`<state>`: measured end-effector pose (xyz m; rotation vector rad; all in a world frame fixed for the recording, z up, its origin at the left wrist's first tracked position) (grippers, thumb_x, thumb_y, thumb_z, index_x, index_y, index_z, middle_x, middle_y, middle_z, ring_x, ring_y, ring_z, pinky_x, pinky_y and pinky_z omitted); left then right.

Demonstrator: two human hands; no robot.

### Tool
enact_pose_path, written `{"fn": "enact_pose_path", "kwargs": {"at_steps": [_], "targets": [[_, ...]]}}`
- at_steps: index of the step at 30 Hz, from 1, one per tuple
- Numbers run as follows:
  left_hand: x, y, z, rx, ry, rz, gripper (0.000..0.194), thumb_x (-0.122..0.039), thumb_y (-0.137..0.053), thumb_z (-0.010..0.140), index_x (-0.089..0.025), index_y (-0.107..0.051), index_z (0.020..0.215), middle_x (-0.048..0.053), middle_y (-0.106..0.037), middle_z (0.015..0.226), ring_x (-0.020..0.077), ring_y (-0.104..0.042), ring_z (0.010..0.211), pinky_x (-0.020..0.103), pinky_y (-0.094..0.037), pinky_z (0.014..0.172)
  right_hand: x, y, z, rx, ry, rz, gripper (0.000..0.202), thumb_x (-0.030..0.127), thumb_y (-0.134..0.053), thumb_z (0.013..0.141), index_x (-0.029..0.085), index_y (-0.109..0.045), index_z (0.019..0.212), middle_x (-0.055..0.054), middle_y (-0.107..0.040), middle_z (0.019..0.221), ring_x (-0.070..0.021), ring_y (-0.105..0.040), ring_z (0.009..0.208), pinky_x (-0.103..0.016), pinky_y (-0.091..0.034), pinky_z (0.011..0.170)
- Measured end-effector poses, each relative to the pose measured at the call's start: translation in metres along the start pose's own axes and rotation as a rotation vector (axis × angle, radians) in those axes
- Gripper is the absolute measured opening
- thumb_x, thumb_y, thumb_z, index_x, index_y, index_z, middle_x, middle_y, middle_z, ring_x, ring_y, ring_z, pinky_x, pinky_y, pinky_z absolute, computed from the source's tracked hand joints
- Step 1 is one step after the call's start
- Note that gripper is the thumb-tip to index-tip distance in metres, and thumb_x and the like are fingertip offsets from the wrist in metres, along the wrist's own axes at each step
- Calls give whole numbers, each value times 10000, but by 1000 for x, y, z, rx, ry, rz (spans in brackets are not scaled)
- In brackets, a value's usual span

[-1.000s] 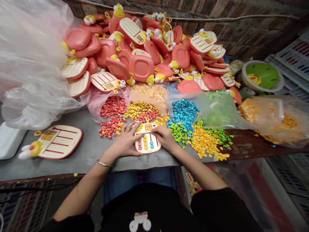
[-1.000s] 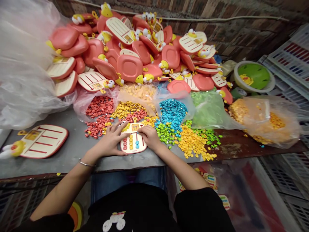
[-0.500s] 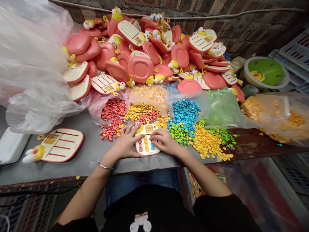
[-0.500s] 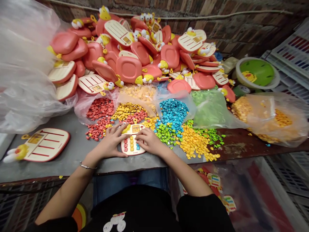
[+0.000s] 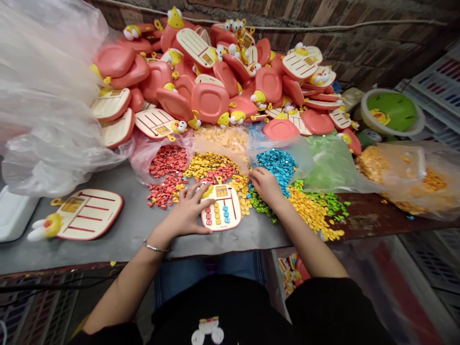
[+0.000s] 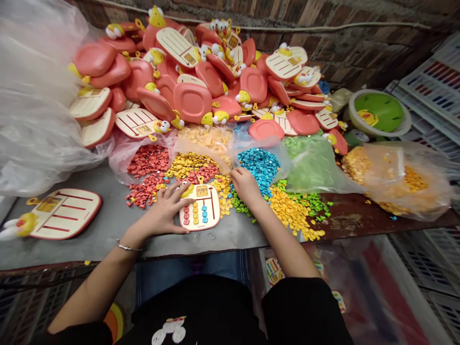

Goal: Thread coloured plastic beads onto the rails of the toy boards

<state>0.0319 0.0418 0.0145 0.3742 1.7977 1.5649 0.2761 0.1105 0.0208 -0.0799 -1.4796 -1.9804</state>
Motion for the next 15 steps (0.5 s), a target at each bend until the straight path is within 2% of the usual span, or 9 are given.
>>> {"fn": "enact_pose_path", "kwargs": {"at_steps": [4,10,12,15], "targets": [[1,-2,-1,-3,-5,-10,810,-695,-716,654,-263,-570,1324,153,-207,1605,451,-200,1403,583,-218,1036,21,10,-10,-97,-30,238,161,147,-518,903,214,-661,935,-72,-663,922,-233,-621,899,-377,-519,808],[1,-2,0,9,2,1,798,-689,-707,667,-266,-560,1328,153,-195,1609,438,-186,1410,582,-219,1037,48,-15,-8,16,-45,515,105,263,-604,886,215,-687,928,-74,-655,973,-205,-640,903,-327,-549,725],[0,-1,0,9,1,-3,803,-688,-712,663,-258,-562,1324,161,-199,1607,445,-188,1408,589,-219,1036,50,-24,-4,55,-27,499,91,245,-612,883,205,-681,927,-73,-662,962,-198,-640,877,-319,-544,714],[0,-1,-1,5,-4,-10,806,-684,-722,659,-258,-563,1325,162,-199,1606,452,-194,1404,593,-222,1032,51,-30,-2,77,52,338,77,206,-605,892,204,-679,910,-75,-675,915,-218,-617,879,-370,-524,788]]}}
Point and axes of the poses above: each hand's wrist, its own z-axis towards the middle knuckle, its own y-axis out of the back of the hand, x = y × z, the point moved 6 cm from there along z, towards the middle knuckle
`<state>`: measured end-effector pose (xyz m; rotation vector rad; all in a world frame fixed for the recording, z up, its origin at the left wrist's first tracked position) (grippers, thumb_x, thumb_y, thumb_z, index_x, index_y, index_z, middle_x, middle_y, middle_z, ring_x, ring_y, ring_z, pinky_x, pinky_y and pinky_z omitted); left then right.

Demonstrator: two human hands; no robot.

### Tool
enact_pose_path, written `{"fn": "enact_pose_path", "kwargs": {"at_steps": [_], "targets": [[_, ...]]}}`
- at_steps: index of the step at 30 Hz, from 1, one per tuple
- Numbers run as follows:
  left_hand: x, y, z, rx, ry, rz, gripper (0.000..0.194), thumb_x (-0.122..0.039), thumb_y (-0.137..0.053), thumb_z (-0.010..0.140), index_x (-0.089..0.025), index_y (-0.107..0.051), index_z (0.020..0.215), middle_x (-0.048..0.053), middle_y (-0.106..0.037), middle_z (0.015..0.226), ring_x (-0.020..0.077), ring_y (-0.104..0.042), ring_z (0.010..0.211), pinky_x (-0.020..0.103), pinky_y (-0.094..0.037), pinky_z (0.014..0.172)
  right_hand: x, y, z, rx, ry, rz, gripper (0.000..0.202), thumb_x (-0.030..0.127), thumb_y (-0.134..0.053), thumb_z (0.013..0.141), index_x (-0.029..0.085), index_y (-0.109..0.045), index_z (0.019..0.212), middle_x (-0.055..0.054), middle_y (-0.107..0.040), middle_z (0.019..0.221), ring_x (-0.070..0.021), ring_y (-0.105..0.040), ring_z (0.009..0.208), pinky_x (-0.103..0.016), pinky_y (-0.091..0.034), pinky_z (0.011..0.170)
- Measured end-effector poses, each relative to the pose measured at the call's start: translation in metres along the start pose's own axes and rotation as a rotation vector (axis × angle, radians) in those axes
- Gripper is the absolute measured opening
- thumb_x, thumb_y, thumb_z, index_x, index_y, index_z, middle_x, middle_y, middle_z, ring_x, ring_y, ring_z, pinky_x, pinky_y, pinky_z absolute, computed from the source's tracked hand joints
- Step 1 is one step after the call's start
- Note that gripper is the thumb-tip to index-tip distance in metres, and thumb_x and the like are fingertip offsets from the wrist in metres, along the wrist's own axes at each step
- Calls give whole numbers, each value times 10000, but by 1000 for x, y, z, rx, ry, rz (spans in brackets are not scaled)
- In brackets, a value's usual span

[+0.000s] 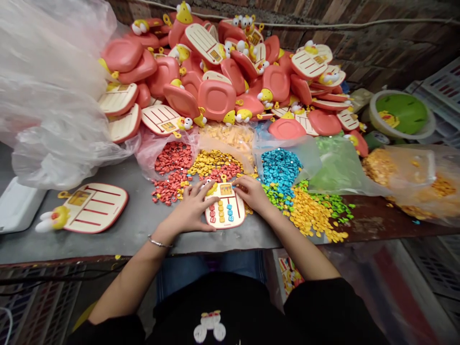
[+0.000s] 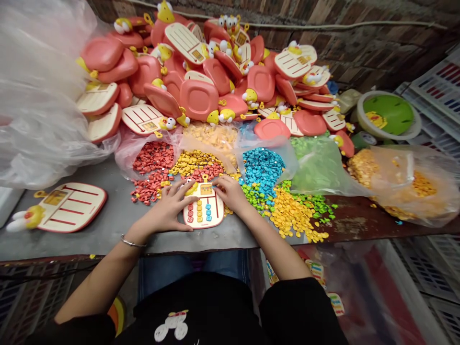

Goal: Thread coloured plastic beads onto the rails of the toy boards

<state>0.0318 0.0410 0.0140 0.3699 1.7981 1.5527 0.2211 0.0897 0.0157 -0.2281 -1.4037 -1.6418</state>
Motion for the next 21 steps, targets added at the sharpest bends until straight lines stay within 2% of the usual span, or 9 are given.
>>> {"fn": "enact_pose_path", "kwargs": {"at_steps": [4,8,13,17,21], "targets": [[1,0,-1,-21,0,-8,791,-681,-723,661,-272,-575,1322,150,-207,1606,456,-217,1393,597,-203,1040,2,-1,-5,-7,89,-147,133,210,-560,921,225,-689,892,-91,-680,947,-254,-568,953,-436,-490,866],[2,-1,-1,-43,10,0,786,-702,-710,660,-287,-585,1316,145,-229,1602,454,-233,1387,608,-165,1046,9,-1,-19,31,141,-101,153,237,-542,939,221,-686,891,-81,-672,887,-234,-577,881,-400,-502,800],[1,-2,0,-36,-2,-1,791,-688,-734,640,-294,-590,1311,148,-206,1607,462,-222,1390,605,-184,1034,9,1,-31,-30,41,-14,116,281,-584,929,227,-673,980,-62,-688,854,-218,-622,821,-372,-514,747],[0,-1,1,-26,-8,13,776,-662,-743,640,-268,-600,1293,169,-211,1601,464,-208,1398,601,-209,1025,6,-7,-30,-90,-66,86,146,308,-633,900,216,-665,1009,-59,-698,874,-211,-642,801,-357,-522,730],[-1,0,1,-18,-15,41,782,-663,-748,627,-253,-605,1278,188,-224,1593,453,-206,1405,588,-237,1009,14,-19,-25,-67,5,34,89,275,-621,904,204,-675,900,-62,-658,834,-221,-611,838,-366,-504,760]]}}
Point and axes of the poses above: each hand's wrist, its own z-axis towards the middle knuckle, its own y-axis out of the back of the hand, x = y × z, the point moved 6 cm from there along z, towards the middle knuckle
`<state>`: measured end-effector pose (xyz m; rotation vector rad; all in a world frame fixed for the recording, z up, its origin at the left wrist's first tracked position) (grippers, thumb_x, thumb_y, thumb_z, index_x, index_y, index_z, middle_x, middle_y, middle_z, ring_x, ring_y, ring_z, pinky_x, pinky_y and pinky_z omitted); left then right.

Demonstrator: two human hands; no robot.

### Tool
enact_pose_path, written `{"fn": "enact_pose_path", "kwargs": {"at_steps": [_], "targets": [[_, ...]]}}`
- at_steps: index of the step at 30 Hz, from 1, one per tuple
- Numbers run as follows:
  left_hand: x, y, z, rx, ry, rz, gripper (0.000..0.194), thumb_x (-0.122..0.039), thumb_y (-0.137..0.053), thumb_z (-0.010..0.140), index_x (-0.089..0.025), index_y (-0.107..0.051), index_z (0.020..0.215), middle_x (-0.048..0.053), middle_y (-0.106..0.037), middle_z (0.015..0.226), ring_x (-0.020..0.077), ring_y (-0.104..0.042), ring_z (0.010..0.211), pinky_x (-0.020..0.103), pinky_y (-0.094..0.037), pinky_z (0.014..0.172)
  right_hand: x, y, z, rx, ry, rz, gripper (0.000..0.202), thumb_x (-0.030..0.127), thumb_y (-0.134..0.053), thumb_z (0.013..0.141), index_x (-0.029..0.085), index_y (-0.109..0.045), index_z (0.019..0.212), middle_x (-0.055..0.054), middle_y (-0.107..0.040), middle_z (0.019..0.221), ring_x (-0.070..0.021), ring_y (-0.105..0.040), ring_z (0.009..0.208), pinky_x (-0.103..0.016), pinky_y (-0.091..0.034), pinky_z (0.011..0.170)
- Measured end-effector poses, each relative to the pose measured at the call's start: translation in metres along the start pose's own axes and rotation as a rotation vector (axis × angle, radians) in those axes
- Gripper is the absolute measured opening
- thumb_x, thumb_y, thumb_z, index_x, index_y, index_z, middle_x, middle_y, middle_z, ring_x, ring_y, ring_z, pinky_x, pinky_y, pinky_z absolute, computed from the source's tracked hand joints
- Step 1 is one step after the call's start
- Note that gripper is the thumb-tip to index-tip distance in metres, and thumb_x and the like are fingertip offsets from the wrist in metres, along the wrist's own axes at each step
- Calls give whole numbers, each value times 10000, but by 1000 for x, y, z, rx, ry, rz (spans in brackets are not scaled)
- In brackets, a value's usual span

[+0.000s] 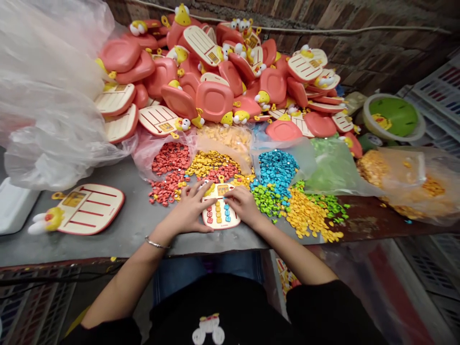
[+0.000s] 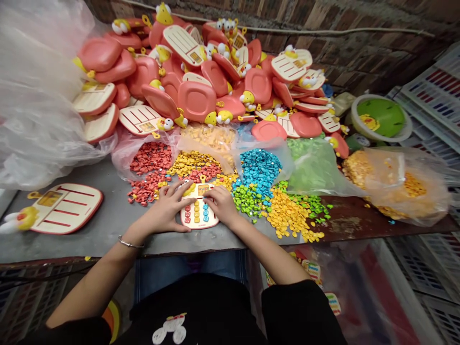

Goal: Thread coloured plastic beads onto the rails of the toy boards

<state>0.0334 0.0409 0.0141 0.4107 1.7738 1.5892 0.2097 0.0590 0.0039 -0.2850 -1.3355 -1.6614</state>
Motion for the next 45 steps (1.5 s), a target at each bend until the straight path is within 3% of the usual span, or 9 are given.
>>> {"fn": "enact_pose_path", "kwargs": {"at_steps": [8,11,14,16,24,31,37,40,45], "targets": [[2,0,-1,-1,8,14,811,-684,-741,627,-261,-592,1302,177,-217,1599,450,-222,1402,590,-230,1021,24,8,1,207,85,46,113,247,-576,930,204,-679,912,-61,-630,897,-206,-590,896,-363,-493,821],[3,-1,-1,-2,8,-10,814,-687,-736,637,-261,-584,1313,169,-212,1602,455,-214,1404,590,-218,1029,13,36,-4,87,-8,45,148,248,-531,958,217,-670,1000,-60,-660,962,-199,-614,920,-349,-503,823],[3,-1,-1,5,13,-25,805,-693,-727,647,-266,-583,1314,156,-210,1605,459,-208,1404,588,-211,1033,-14,64,-12,-64,-107,-225,174,233,-520,952,215,-683,1008,-79,-659,954,-233,-605,922,-384,-493,826],[3,-1,-1,14,18,-15,806,-692,-726,650,-265,-579,1317,161,-209,1605,456,-200,1408,587,-214,1028,-29,70,-16,-43,-124,-404,180,206,-522,937,204,-700,962,-97,-661,951,-259,-589,923,-407,-485,828],[3,-1,0,20,14,-8,807,-700,-718,652,-269,-569,1318,158,-204,1607,443,-188,1417,577,-226,1027,-15,59,2,-62,-4,-345,146,193,-520,947,205,-663,966,-83,-688,958,-241,-594,930,-369,-481,840],[3,-1,-1,16,22,-3,812,-664,-742,646,-256,-566,1326,166,-201,1606,447,-199,1413,577,-231,1030,2,10,32,191,79,-400,200,155,-533,929,181,-631,756,-83,-633,823,-215,-535,828,-329,-433,743],[3,-1,-1,18,25,-9,813,-691,-719,662,-271,-558,1339,155,-199,1609,444,-197,1413,578,-228,1028,1,45,10,316,48,-161,96,180,-577,921,192,-629,841,-44,-654,854,-195,-574,860,-317,-440,796],[3,-1,0,26,32,-26,804,-684,-727,658,-270,-569,1329,149,-203,1608,453,-192,1411,585,-216,1036,-14,61,-4,260,-36,-332,72,159,-581,908,190,-644,890,-71,-654,923,-218,-570,897,-333,-434,808],[3,-2,0,38,33,-31,822,-693,-721,660,-258,-562,1339,165,-197,1607,457,-182,1413,599,-219,1026,-23,47,-13,338,-43,-580,125,140,-543,919,178,-660,898,-98,-644,945,-235,-560,925,-324,-440,798]]}}
Point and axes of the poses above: each hand's wrist, its own z-axis towards the middle knuckle, its own y-axis out of the back of the hand, x = y × z, the point moved 6 cm from there along z, towards the middle knuckle
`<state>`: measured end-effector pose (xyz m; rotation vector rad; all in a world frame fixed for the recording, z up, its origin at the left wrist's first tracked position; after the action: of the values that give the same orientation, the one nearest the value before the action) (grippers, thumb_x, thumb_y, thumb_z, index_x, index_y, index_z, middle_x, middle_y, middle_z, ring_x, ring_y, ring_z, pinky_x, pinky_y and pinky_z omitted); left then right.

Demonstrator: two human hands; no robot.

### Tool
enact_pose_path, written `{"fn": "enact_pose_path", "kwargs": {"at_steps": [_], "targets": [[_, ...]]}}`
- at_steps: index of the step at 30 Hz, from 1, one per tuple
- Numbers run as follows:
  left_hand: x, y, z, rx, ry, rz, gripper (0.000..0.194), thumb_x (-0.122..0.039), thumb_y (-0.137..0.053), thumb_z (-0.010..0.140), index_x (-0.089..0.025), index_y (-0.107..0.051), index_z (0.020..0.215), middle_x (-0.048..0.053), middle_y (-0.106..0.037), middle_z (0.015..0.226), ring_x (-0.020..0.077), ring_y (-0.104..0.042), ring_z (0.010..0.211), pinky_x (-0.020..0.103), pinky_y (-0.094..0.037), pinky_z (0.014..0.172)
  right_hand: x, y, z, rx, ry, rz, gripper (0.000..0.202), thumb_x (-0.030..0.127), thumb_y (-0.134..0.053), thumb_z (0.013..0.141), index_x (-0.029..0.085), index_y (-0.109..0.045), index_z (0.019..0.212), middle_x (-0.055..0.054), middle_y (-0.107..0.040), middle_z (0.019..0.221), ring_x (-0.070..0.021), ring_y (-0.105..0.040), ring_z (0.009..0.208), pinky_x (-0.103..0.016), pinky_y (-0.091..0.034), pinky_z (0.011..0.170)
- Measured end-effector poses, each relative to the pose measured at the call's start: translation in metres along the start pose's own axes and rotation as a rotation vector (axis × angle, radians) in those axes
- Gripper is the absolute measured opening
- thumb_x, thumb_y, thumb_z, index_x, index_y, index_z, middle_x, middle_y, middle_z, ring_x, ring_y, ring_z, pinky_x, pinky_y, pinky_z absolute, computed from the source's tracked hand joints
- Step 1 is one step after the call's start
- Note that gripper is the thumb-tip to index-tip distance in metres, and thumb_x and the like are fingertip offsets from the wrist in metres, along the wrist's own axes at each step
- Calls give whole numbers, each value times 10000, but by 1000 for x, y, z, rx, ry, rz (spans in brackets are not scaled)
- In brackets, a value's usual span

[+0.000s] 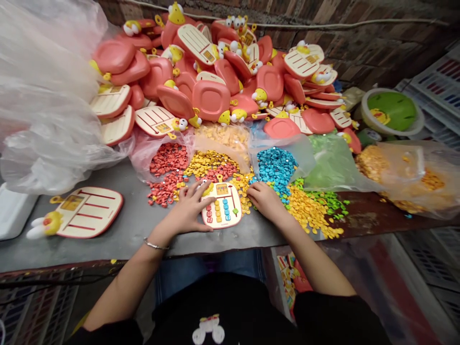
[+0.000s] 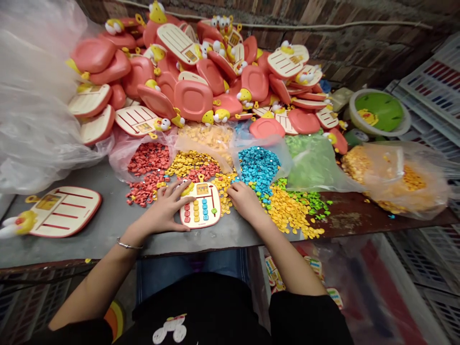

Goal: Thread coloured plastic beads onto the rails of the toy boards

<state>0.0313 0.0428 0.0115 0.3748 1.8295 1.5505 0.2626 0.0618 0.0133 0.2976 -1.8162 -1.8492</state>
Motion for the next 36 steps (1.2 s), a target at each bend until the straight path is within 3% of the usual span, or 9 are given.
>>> {"fn": "enact_pose_path", "kwargs": {"at_steps": [6,11,18,23,28,31,36], "targets": [[0,-1,0,-8,-3,1,812,-693,-720,663,-262,-564,1334,160,-201,1606,454,-186,1412,594,-217,1032,0,-2,7,33,-67,-10,116,108,-567,889,176,-657,915,-101,-678,947,-246,-597,929,-327,-456,807],[0,0,-1,-21,-8,-16,810,-683,-731,655,-261,-567,1327,154,-198,1608,455,-191,1408,594,-200,1052,-16,9,5,-143,-93,236,138,207,-586,914,170,-631,1040,-101,-673,1024,-234,-618,970,-336,-477,852],[0,0,0,-8,-5,-15,808,-681,-724,663,-256,-562,1331,166,-198,1606,446,-178,1412,601,-203,1043,-23,-2,3,-87,-105,83,136,121,-555,877,188,-639,960,-100,-624,978,-253,-573,948,-362,-471,826],[-1,0,0,-4,-1,-3,808,-685,-718,666,-254,-561,1331,167,-191,1608,442,-173,1416,596,-207,1040,-16,1,9,-166,-150,-50,182,56,-526,839,192,-636,890,-120,-627,919,-271,-543,913,-364,-459,776],[-1,1,-1,-1,-5,-5,805,-693,-709,668,-262,-558,1331,160,-191,1609,440,-172,1417,589,-224,1037,0,13,20,-272,-45,244,130,110,-541,868,191,-622,931,-87,-614,947,-232,-580,926,-336,-482,811],[-1,2,-1,-4,-5,1,789,-682,-709,677,-258,-559,1325,165,-190,1608,437,-175,1417,591,-224,1038,17,11,35,-235,58,368,129,122,-552,881,183,-636,957,-73,-605,963,-199,-590,908,-308,-486,802],[-1,2,0,-13,-9,-4,790,-678,-717,670,-257,-562,1319,168,-199,1605,440,-188,1413,589,-231,1037,36,-1,54,-133,120,251,145,135,-548,906,174,-684,874,-80,-610,929,-199,-554,880,-320,-465,782]]}}
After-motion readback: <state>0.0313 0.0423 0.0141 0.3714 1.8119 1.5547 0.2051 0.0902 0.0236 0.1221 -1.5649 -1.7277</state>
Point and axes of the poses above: each hand's wrist, its own z-axis towards the middle knuckle, its own y-axis out of the back of the hand, x = y × z, the point moved 6 cm from there along z, towards the middle knuckle
